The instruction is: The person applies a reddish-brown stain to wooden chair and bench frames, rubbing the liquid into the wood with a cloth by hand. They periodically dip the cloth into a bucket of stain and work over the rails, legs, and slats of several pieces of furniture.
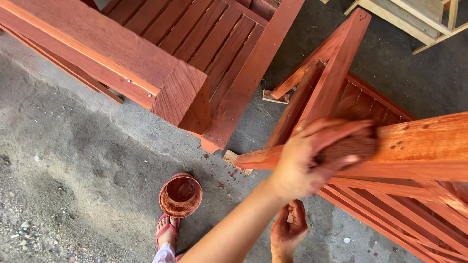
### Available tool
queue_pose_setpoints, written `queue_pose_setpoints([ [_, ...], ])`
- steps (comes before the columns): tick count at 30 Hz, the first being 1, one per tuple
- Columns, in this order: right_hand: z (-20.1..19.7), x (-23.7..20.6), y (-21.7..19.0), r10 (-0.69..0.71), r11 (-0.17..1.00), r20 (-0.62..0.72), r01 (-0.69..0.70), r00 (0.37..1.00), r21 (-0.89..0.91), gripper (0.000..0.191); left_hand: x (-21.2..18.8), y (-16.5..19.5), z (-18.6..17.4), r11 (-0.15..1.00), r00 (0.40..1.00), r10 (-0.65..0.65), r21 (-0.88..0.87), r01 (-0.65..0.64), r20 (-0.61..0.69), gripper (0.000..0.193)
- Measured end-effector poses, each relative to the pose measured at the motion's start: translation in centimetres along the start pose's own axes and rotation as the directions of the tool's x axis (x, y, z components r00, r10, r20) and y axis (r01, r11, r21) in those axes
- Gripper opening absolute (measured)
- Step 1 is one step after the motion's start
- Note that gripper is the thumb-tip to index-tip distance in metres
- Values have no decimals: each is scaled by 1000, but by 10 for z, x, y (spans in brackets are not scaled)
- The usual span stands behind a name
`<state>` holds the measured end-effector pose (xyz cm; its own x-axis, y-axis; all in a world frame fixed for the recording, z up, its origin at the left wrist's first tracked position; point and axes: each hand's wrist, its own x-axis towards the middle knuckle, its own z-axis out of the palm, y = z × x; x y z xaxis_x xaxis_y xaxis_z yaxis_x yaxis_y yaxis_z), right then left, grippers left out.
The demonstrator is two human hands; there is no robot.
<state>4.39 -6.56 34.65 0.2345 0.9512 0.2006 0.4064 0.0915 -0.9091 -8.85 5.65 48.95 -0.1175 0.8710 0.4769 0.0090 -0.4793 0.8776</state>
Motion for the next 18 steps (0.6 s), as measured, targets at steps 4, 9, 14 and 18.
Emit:
queue_pose_setpoints([
  [4,-5,4,-2,-18,1000,-3,18,1000,21,17,16,22,5,994,994,105,-41,-105,-3,52],
  [9,-5,14,2,35,998,-38,-37,999,-52,20,-31,-59,1,992,992,-111,47,114,-56,45],
  [14,2,16,12,179,973,22,-180,984,144,20,-110,-170,-6,936,928,-350,1,353,-128,40],
  [18,3,11,24,360,909,67,-366,930,197,25,-143,-201,-22,576,623,-771,-560,596,-131,52],
])
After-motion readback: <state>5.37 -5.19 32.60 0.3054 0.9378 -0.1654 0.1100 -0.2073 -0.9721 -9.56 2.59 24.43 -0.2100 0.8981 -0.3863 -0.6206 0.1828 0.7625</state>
